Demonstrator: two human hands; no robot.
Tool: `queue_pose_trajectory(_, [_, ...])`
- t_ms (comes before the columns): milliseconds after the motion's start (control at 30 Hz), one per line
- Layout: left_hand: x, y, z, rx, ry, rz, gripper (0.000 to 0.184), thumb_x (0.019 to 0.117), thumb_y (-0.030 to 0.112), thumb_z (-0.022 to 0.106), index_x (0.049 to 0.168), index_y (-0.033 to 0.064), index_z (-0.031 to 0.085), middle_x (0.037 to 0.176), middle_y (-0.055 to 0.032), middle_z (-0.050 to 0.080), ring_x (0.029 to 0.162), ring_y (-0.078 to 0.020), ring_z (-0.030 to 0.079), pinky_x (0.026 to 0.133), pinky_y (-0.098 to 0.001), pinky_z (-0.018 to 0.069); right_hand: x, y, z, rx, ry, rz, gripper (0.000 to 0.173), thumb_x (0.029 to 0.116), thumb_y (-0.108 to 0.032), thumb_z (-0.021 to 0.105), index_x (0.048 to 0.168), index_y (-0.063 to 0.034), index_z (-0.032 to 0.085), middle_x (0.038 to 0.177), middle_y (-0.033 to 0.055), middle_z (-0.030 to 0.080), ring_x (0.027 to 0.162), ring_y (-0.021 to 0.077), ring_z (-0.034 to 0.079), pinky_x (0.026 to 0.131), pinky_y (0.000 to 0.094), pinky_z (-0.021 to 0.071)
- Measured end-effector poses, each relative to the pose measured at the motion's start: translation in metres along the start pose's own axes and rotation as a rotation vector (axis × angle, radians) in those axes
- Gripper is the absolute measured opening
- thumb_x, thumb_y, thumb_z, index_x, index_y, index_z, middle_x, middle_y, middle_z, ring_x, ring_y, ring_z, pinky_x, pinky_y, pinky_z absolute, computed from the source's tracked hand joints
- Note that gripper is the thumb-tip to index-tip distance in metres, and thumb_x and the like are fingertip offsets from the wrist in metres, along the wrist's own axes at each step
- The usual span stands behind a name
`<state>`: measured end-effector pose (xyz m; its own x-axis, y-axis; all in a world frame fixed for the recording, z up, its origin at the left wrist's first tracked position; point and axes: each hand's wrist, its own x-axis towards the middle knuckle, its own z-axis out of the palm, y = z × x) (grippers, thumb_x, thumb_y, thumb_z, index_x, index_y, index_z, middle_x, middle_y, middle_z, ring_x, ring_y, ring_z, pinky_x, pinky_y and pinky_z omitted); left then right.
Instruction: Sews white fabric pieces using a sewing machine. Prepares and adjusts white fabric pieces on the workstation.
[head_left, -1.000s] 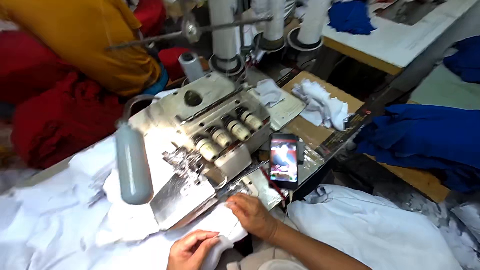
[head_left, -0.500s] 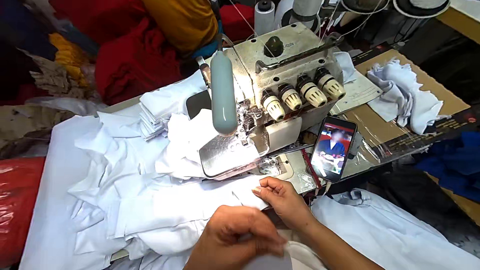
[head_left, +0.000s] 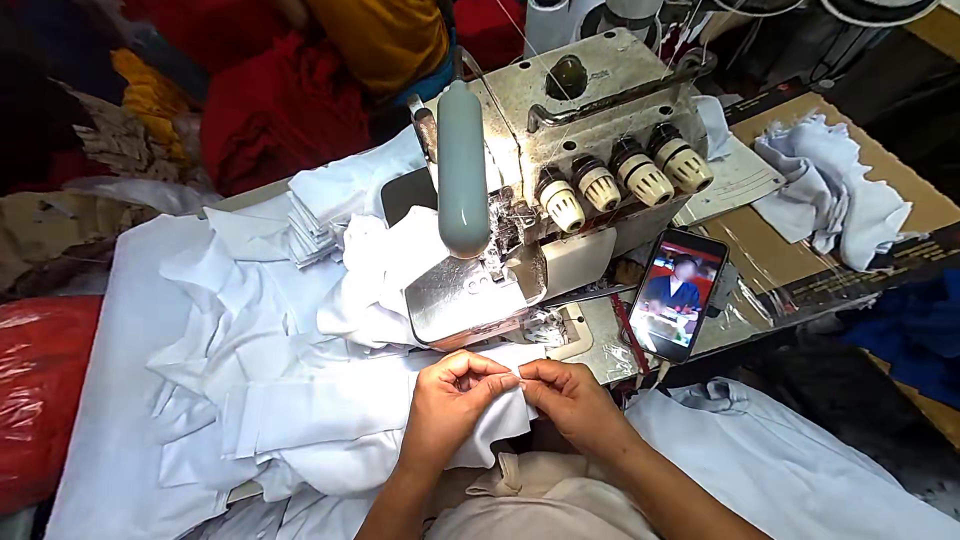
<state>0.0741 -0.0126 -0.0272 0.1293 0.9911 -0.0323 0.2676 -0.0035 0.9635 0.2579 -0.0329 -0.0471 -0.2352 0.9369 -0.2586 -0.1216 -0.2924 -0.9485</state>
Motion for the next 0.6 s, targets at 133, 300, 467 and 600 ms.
queue_pose_trajectory(133, [0.0004,-0.0024,0.003,-0.04,0.01,-0.036,0.008,0.0784,0.01,0.085,0.082,0.0117,0.077,0.071,0.0013,0.07,0.056,-0.0035,0.056,0.052,-0.0169,0.0446,-0.0003,0.0008,-0.0011,-0.04,-0.019,-0.011,0.018,0.1001,-0.01,0.056,0.096,-0.0048,0.073,0.079,-0.0038,0.069,0.072,-0.0015,0.062,0.069,0.0176,0.0529])
queue_pose_trajectory(300, [0.0002,-0.0024,0.0048,-0.049,0.024,-0.061,0.01,0.0779,0.01,0.086,0.08,0.0113,0.076,0.068,0.0018,0.068,0.054,-0.0035,0.054,0.05,-0.0166,0.0432,0.0009,0.0012,-0.0044,-0.086,-0.041,-0.048,0.019,0.0994,-0.01,0.056,0.096,-0.0045,0.074,0.079,-0.0052,0.069,0.072,-0.0037,0.062,0.069,0.0156,0.0521])
queue_pose_trajectory(467, [0.0012,-0.0033,0.0041,-0.067,0.012,-0.081,0.009,0.0789,0.011,0.084,0.08,0.0116,0.075,0.067,0.002,0.067,0.054,-0.0032,0.054,0.05,-0.0169,0.0437,0.0021,0.0026,-0.0058,-0.094,-0.05,-0.082,0.019,0.099,-0.009,0.056,0.096,-0.0032,0.074,0.079,-0.0052,0.069,0.072,-0.0051,0.061,0.069,0.0146,0.0522])
queue_pose_trajectory(600, [0.0023,-0.0043,0.0045,-0.067,0.011,-0.076,0.009,0.0792,0.011,0.084,0.08,0.011,0.075,0.067,0.001,0.067,0.053,-0.004,0.056,0.05,-0.0172,0.0451,0.0027,0.0043,-0.0088,-0.074,-0.097,-0.139,0.019,0.0973,-0.011,0.057,0.098,-0.0016,0.073,0.081,-0.0056,0.069,0.074,-0.0062,0.062,0.07,0.0144,0.053])
